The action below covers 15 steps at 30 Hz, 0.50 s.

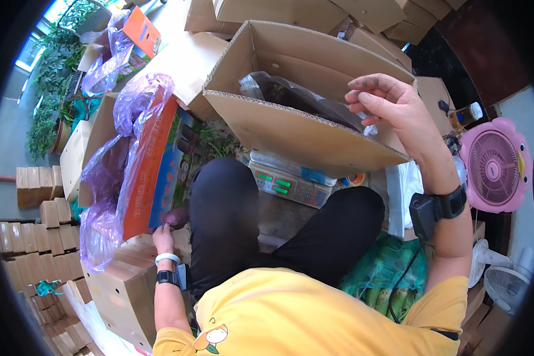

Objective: The person places sweet potatoes into a plastic bag, puts the bag into a cardboard box, weighs the box on a scale, and seals the box using a tape dispenser.

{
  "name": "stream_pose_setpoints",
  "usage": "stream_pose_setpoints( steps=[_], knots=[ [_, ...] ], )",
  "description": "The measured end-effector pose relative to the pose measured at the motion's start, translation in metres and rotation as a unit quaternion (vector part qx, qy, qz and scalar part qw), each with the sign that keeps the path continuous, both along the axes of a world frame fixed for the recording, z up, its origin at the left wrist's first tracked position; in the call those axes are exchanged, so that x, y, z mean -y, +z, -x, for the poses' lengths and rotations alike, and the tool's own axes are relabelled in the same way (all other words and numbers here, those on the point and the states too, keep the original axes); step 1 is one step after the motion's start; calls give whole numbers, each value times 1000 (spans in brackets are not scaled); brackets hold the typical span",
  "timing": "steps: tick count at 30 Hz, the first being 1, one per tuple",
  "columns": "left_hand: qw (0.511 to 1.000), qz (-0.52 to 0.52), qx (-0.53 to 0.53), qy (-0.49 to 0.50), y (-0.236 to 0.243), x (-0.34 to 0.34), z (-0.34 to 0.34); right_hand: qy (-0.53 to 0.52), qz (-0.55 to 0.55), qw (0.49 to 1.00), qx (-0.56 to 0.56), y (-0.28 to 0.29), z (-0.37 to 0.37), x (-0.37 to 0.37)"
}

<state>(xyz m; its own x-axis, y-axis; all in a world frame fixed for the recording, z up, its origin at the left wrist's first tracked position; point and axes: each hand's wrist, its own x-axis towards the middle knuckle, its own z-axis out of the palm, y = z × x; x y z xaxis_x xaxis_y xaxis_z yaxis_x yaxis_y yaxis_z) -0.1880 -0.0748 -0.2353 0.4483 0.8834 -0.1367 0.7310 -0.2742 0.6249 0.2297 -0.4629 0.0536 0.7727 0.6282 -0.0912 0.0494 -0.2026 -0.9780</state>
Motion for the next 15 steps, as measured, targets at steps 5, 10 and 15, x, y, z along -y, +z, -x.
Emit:
stream_pose_setpoints(
  steps=[5,10,15],
  knots=[
    [999,48,-7,-21,-73,0,-14,-33,76,997,8,-1,-15,9],
    [921,84,-324,-199,-181,-35,87,-11,219,973,66,23,-31,-5],
    [839,274,-425,-200,-117,-2,32,81,430,877,196,15,-57,-16]
  ],
)
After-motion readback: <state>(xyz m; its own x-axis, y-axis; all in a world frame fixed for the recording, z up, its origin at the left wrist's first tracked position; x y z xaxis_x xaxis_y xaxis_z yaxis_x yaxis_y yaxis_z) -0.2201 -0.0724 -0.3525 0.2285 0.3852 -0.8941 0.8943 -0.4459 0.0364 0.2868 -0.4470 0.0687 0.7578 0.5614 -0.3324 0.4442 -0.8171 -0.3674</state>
